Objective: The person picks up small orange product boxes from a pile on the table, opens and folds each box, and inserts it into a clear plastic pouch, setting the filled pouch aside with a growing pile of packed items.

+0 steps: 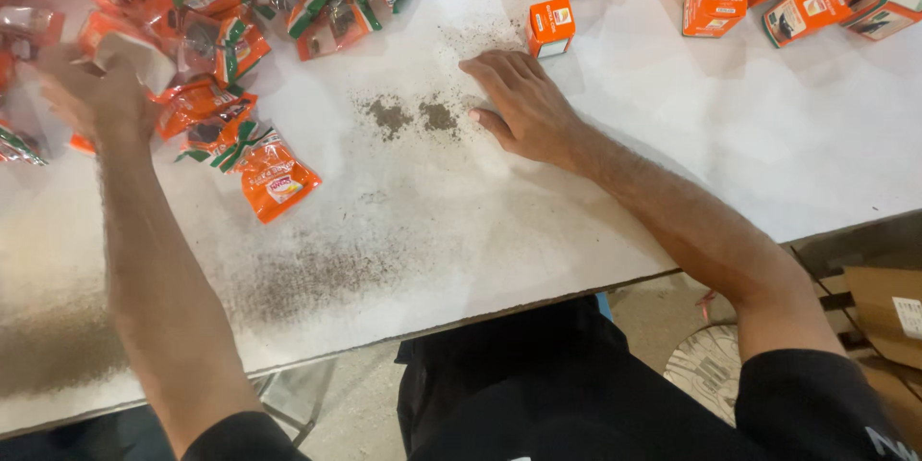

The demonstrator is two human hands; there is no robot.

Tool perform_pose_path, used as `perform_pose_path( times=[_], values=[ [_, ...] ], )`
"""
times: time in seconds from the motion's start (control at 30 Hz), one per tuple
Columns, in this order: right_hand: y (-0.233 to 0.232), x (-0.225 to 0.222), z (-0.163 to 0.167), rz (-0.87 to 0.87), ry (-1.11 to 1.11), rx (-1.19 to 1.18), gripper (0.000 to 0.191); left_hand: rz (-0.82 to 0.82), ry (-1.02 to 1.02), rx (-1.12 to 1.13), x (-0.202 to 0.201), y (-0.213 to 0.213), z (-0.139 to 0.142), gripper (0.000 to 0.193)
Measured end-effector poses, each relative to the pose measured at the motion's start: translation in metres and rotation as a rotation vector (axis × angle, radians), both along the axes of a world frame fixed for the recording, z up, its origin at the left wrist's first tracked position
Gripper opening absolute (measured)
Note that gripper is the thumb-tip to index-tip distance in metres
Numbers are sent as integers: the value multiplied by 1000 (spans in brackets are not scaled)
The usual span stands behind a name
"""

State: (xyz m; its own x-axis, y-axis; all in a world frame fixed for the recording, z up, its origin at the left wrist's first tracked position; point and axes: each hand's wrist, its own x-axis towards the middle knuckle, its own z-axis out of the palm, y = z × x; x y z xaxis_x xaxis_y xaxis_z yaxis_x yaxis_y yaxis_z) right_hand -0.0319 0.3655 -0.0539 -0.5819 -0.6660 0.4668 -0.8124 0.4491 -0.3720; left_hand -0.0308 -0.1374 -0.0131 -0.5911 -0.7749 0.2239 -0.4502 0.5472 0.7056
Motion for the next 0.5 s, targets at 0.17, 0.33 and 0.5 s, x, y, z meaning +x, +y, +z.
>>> perform_pose_path(
  times=[0.17, 0.33, 0.5],
  values=[
    [-7, 12, 6, 101, -180, -170, 73, -482, 443, -772, 23, 88, 33, 28],
    [-31, 52, 5, 421, -515, -326, 96, -1425, 360, -967, 100, 243, 11, 23],
    [-26, 62, 2, 217, -723, -236, 73, -1056, 285, -958, 127, 242, 21, 48]
  ],
)
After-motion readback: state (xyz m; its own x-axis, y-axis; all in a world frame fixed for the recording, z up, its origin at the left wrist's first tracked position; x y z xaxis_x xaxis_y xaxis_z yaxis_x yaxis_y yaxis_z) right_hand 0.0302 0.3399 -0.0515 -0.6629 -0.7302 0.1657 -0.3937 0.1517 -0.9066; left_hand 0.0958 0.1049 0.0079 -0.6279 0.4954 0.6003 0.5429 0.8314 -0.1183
